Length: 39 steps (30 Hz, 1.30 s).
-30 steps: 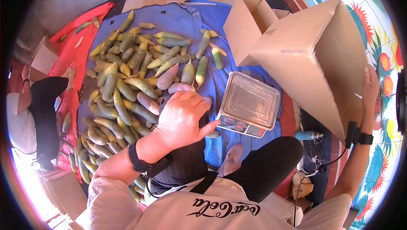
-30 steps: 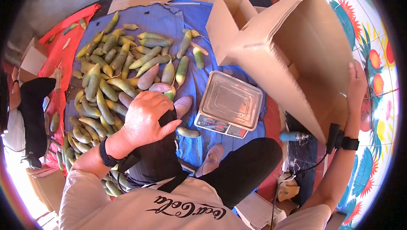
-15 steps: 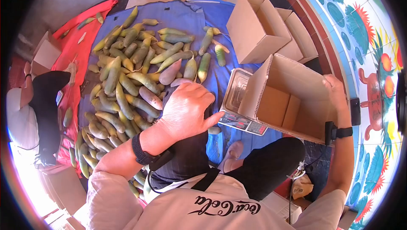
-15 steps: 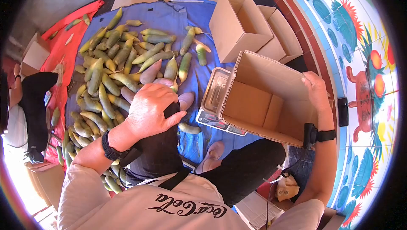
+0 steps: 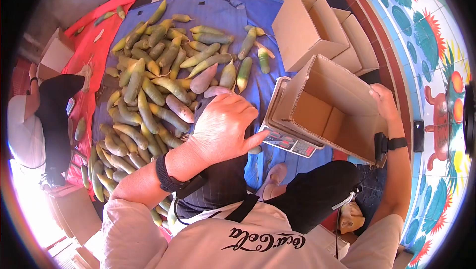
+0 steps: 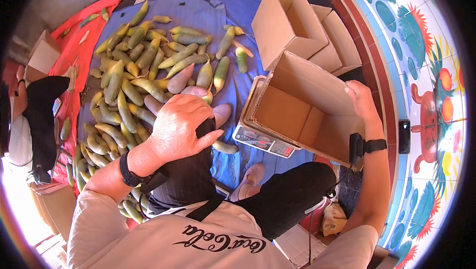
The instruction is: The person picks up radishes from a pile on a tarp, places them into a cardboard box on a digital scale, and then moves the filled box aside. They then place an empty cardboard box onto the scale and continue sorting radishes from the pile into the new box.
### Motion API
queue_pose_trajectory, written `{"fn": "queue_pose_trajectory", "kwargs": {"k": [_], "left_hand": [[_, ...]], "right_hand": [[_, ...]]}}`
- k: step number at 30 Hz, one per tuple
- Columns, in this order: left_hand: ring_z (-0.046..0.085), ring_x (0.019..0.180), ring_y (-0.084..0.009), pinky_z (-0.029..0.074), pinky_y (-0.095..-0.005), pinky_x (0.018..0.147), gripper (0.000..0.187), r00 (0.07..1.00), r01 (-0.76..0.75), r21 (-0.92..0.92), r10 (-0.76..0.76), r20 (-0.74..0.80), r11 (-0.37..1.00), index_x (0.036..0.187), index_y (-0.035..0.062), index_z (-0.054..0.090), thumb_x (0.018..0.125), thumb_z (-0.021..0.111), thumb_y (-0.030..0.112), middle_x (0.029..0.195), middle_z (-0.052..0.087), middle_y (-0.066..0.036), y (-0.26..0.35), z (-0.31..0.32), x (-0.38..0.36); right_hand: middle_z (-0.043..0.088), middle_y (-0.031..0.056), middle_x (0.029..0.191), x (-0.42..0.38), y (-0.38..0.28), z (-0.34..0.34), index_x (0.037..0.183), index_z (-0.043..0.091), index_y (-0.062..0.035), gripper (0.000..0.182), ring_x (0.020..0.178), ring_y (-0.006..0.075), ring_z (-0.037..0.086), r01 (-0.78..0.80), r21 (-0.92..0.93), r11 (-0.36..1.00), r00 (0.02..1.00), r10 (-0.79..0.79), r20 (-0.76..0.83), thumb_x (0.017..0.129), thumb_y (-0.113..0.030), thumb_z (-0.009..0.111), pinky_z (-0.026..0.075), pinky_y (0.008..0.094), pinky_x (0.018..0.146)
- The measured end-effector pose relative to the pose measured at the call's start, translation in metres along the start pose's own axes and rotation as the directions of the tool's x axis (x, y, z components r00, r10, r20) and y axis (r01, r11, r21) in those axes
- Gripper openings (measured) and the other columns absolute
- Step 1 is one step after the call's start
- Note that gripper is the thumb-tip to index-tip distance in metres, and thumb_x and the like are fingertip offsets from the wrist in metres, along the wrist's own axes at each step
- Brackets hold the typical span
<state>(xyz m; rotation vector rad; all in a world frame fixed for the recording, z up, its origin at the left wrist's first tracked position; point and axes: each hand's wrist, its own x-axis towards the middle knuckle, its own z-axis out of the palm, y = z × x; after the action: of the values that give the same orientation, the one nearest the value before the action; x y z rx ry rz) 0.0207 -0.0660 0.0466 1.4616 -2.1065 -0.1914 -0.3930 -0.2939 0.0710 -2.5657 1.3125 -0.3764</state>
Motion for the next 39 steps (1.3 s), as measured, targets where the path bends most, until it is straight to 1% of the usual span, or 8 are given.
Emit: {"fn": "queue_pose_trajectory", "kwargs": {"k": [14,20,22,23,25,28,34,39], "left_hand": [[0.058,0.082,-0.0275,0.045,-0.0388,0.079,0.031,1.000,-0.004,-0.050,0.004,0.000,0.999,0.085,0.0058,0.061,0.069,0.072,0.031,0.081,0.059,-0.008,-0.001,0.000,-0.001],[0.058,0.083,-0.0274,0.045,-0.0390,0.080,0.036,1.000,0.008,-0.042,-0.008,0.018,0.999,0.087,0.0042,0.060,0.070,0.071,0.034,0.082,0.059,-0.009,-0.002,0.000,-0.002],[0.057,0.084,-0.0273,0.045,-0.0391,0.079,0.037,1.000,-0.001,-0.041,0.001,0.003,0.999,0.087,0.0038,0.060,0.070,0.071,0.034,0.082,0.060,-0.009,-0.003,0.001,-0.003],[0.057,0.084,-0.0271,0.045,-0.0389,0.079,0.035,1.000,-0.006,-0.043,0.005,-0.013,0.999,0.084,0.0038,0.059,0.070,0.071,0.034,0.082,0.059,-0.009,-0.003,0.002,-0.004],[0.057,0.083,-0.0270,0.045,-0.0387,0.078,0.034,1.000,-0.005,-0.046,0.004,-0.008,0.999,0.082,0.0040,0.059,0.070,0.071,0.034,0.082,0.059,-0.009,-0.004,0.001,-0.003],[0.057,0.082,-0.0266,0.045,-0.0380,0.077,0.032,1.000,-0.010,-0.060,0.009,-0.021,0.998,0.078,0.0043,0.059,0.070,0.070,0.034,0.081,0.059,-0.009,-0.004,0.002,-0.003],[0.056,0.082,-0.0265,0.045,-0.0374,0.077,0.032,0.999,-0.022,-0.085,0.019,-0.039,0.996,0.078,0.0040,0.059,0.071,0.070,0.033,0.080,0.058,-0.009,-0.004,0.002,-0.004],[0.056,0.081,-0.0266,0.045,-0.0373,0.076,0.032,0.999,-0.025,-0.098,0.021,-0.042,0.995,0.078,0.0036,0.059,0.071,0.070,0.033,0.081,0.058,-0.009,-0.005,0.002,-0.006]], "right_hand": [[0.060,0.0172,0.087,0.018,0.020,0.007,0.094,0.059,0.0031,0.015,0.084,0.0299,0.059,-0.032,-0.005,0.999,0.994,0.033,0.104,0.081,-0.004,0.055,0.045,0.0333,0.078],[0.061,0.0203,0.093,0.015,0.032,0.017,0.099,0.059,0.0021,0.018,0.090,0.0334,0.060,-0.070,-0.123,0.990,0.993,0.081,0.087,0.082,-0.003,0.055,0.046,0.0358,0.081],[0.060,0.0203,0.102,0.013,0.029,0.019,0.106,0.058,0.0002,0.023,0.098,0.0340,0.058,-0.163,-0.115,0.980,0.984,0.170,0.054,0.083,-0.002,0.054,0.044,0.0365,0.087],[0.060,0.0203,0.102,0.013,0.030,0.022,0.106,0.058,0.0002,0.023,0.098,0.0340,0.058,-0.158,-0.110,0.981,0.985,0.165,0.056,0.083,-0.002,0.054,0.044,0.0365,0.087],[0.057,0.0188,0.115,0.013,0.028,0.026,0.119,0.053,-0.0032,0.035,0.108,0.0336,0.053,-0.081,-0.208,0.975,0.996,0.084,0.005,0.084,-0.002,0.052,0.041,0.0360,0.095],[0.052,0.0174,0.124,0.014,0.011,0.023,0.128,0.046,-0.0052,0.044,0.115,0.0322,0.049,-0.089,-0.248,0.965,0.993,0.106,0.057,0.084,-0.002,0.052,0.037,0.0365,0.100],[0.052,0.0174,0.123,0.004,-0.021,0.024,0.127,0.046,-0.0033,0.041,0.116,0.0327,0.048,-0.018,-0.274,0.962,1.000,0.011,-0.028,0.087,-0.007,0.051,0.036,0.0380,0.100],[0.053,0.0177,0.120,-0.015,-0.070,0.019,0.120,0.052,-0.0016,0.032,0.113,0.0334,0.050,-0.056,-0.203,0.977,0.998,0.061,0.017,0.089,-0.010,0.050,0.037,0.0368,0.098]]}}
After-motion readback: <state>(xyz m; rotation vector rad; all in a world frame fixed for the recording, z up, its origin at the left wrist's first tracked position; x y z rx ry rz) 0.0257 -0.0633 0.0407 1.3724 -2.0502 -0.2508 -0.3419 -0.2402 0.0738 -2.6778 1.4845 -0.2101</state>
